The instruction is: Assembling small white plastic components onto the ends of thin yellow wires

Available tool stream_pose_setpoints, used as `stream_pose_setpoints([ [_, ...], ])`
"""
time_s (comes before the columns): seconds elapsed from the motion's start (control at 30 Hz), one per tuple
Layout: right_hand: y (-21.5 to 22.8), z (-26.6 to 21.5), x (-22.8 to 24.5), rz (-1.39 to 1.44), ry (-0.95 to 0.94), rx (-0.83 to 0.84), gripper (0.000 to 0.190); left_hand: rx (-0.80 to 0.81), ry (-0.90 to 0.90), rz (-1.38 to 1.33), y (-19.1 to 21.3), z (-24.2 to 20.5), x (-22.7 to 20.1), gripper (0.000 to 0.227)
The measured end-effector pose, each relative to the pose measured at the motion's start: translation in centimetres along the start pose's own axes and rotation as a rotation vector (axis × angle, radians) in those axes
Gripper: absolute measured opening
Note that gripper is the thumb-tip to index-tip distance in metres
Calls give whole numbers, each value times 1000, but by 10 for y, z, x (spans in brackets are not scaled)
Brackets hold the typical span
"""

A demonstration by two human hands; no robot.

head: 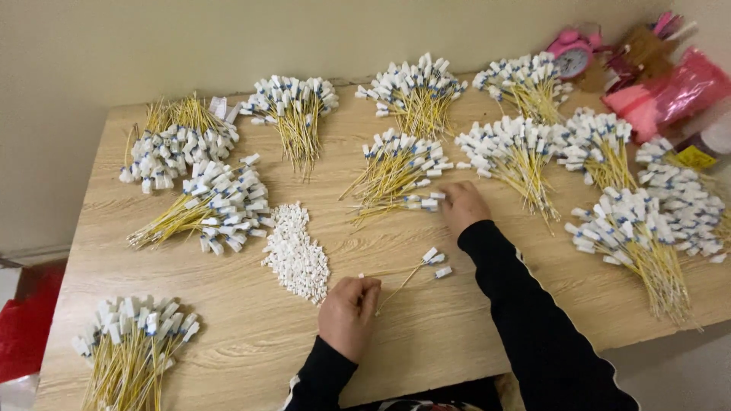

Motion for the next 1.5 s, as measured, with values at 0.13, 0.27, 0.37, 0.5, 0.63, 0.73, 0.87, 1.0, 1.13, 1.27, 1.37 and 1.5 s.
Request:
stream_pose_setpoints([
  [0.13,11,1,33,-101,-102,149,32,-39,-2,56,-2,-1,4,12],
  [0.27,57,-15,108,20,-340,266,31,-49,-80,150,16,3,-16,25],
  [0.37,83,-30,129,133,-303,240,31,-139,-177,201,36,13,-38,27],
  [0.5,105,-59,145,340,83,-28,20,-306,-371,297,61,32,-73,24],
  [0.63,131,-82,186,442,96,-26,21,-306,-457,213,50,55,-98,39],
  [0.73,146,-87,212,545,207,-56,16,-290,-530,210,41,67,-110,41],
  [0.87,151,-82,213,573,264,-9,14,-154,-433,106,26,80,-101,21],
  [1.0,153,-77,201,658,210,17,13,-63,-300,19,14,83,-80,9],
  [1.13,161,-75,173,770,92,-43,14,69,-101,-74,21,75,-67,8],
  [1.27,158,-63,149,576,104,-33,16,182,198,-197,16,62,-38,16],
  [1.37,139,-66,150,335,294,-70,15,192,264,-216,16,55,-43,17],
  [1.5,117,-76,182,401,409,214,18,183,254,-179,17,47,-69,15],
])
Point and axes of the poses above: each hand's wrist, its own z-axis towards the middle knuckle, its own y-axis out of the back of the hand, x = y × z, the point moved 2 cm from there along z, towards the middle knuckle, and after that the axes turned 12 degrees about z, right-handed, at the moved point
